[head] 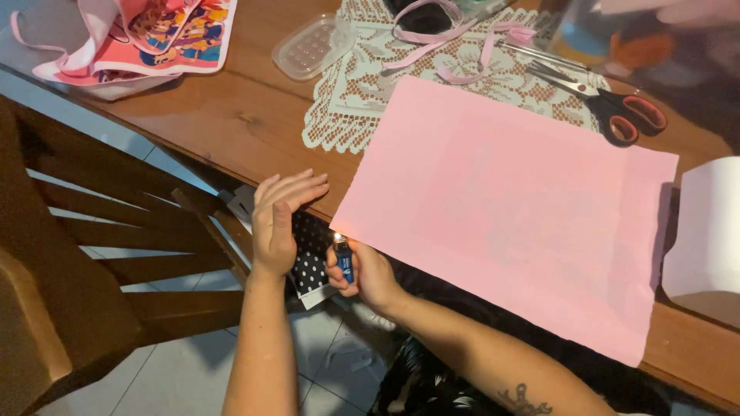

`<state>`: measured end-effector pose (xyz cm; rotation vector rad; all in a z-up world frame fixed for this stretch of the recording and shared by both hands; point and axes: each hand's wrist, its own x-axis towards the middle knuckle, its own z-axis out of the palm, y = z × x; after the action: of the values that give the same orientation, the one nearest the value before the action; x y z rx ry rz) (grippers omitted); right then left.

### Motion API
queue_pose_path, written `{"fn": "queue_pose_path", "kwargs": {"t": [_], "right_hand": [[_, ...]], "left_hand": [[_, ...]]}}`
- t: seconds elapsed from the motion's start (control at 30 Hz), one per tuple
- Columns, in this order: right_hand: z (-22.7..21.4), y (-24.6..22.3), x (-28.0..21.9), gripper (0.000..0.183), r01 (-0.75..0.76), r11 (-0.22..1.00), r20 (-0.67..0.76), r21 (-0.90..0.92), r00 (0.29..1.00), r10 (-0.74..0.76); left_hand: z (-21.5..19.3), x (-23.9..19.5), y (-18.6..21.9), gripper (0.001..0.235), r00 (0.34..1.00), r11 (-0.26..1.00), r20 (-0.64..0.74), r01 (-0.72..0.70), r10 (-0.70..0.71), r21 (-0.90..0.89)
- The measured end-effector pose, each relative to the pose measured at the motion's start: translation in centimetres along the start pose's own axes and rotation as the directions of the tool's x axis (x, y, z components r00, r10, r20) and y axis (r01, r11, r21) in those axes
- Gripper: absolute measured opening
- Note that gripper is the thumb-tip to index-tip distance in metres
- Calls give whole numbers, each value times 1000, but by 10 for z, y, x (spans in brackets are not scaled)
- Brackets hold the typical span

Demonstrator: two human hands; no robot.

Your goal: The person cuts a piece of pink fabric with a printed design using scissors, trimming the edges to shape. After cutting, the person uses a lighter to seal the raw edges of the fabric to prevent fraying.

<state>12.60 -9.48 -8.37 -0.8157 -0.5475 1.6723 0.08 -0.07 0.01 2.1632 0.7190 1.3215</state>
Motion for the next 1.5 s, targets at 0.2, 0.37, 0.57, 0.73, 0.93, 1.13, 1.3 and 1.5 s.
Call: {"fn": "queue_pose_path", "kwargs": {"t": [0.2,0.37,0.57,0.73,0.93,1.13,1.3,1.5], "right_hand": [[2,-3,-5,44,-16,1000,-18,18,1000,17],[-2,-2,-6,44,-16,999,-7,28,1000,17],[-2,-4,-12,44,-19,999,-33,37,999,20],[-7,-1,-13,44,-11,999,-22,38,1000,12],[-10,-3,-17,45,-1,1000,-27,30,1000,2],[-5,-7,-23,45,-2,999,-39,43,999,4],[-8,-7,-27,46,-2,999,-39,40,999,3],[-10,-8,-30,46,-3,998,-16,60,1000,4]], "left_hand": [[2,0,0,76,1000,1000,-17,-3,3,6],[2,-1,0,74,1000,1000,-14,-13,13,8],[3,-1,-1,77,1000,1000,-17,-6,6,15],[3,-1,0,77,1000,1000,-18,6,-5,30],[5,-1,0,77,999,1000,-33,14,-13,27],[5,-1,4,78,999,999,-39,27,-26,24],[5,-1,3,78,999,999,-28,26,-25,37],[5,-2,1,79,1000,999,-25,19,-18,41]]}}
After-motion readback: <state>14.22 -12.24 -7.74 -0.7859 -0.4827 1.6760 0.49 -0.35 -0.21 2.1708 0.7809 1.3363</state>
